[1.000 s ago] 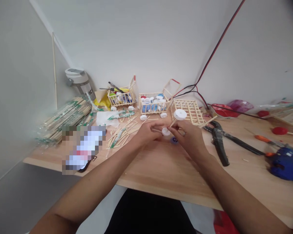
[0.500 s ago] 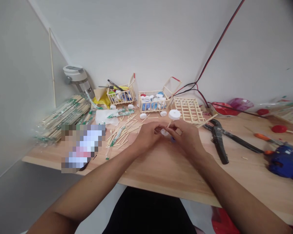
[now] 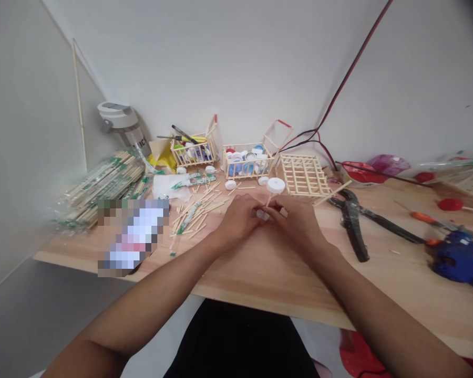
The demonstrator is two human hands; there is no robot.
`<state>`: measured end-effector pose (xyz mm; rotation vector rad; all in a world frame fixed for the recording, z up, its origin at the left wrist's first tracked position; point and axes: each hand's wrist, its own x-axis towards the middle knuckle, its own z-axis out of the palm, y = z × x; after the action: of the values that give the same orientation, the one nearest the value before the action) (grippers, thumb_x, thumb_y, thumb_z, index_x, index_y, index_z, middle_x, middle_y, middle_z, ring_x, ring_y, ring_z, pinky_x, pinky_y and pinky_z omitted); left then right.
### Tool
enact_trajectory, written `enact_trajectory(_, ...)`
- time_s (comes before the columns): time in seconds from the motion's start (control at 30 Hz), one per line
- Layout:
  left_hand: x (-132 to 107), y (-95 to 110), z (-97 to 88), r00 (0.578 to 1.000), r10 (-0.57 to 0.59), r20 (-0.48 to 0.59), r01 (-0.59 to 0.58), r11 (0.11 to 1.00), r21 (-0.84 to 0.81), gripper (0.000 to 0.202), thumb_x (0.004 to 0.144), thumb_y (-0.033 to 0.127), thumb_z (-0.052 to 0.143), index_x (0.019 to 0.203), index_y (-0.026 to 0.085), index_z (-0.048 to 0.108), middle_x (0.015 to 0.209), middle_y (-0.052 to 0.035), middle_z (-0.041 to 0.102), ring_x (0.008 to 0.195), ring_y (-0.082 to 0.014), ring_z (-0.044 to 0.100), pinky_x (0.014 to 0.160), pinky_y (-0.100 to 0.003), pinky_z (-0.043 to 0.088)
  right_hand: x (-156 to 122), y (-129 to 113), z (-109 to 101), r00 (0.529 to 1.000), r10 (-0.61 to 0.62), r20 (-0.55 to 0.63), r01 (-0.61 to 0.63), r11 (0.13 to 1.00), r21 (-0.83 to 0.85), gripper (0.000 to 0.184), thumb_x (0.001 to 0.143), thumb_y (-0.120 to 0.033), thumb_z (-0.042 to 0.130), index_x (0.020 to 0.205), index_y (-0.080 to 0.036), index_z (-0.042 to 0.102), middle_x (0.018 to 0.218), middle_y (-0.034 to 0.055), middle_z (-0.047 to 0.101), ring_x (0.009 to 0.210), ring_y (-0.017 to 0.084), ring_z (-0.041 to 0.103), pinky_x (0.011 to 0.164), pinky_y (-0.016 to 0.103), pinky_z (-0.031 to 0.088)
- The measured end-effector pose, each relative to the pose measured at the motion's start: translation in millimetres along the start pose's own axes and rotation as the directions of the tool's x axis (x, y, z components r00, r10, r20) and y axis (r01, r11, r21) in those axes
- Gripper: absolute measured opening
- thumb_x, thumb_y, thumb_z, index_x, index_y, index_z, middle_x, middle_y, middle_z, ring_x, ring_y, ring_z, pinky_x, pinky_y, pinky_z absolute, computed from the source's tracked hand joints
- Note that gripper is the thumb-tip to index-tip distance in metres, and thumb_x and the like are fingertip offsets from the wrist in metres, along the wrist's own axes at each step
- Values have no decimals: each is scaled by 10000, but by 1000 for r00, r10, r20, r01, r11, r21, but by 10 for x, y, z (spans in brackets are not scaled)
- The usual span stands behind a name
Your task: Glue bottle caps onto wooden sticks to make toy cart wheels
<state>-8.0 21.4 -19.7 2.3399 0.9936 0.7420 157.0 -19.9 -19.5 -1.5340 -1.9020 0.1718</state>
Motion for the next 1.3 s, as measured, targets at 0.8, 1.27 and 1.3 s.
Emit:
enact_trajectory(0.8, 130, -108, -111, 977, -122, -176, 139, 986, 91, 142, 730, 175, 713, 872, 176, 713, 929, -49, 707, 934, -220, 596, 868, -344, 436, 31, 5, -219, 989, -12, -149, 2, 998, -68, 170, 867, -336, 611, 818, -197, 696, 725, 15, 690, 645, 148, 581, 615, 276, 395)
enact_trajectory(1.27, 197, -254, -23, 969, -119, -215, 169, 959, 228, 156, 757, 239, 712, 900, 175, 712, 916, -57, 699, 932, -234, 588, 880, -369, 413, 28, 68, -260, 982, -3, -187, -18, 993, -113, 232, 897, -361, 533, 790, -203, 664, 750, 33, 692, 677, 170, 606, 631, 289, 386)
enact_trajectory(1.3, 194, -252, -27, 969, -122, -212, 171, 958, 230, 180, 750, 245, 719, 914, 172, 713, 922, -61, 699, 936, -238, 586, 879, -372, 413, 29, 70, -267, 982, -5, -189, -16, 993, -114, 235, 898, -366, 529, 792, -204, 663, 739, 31, 687, 671, 170, 603, 628, 288, 384)
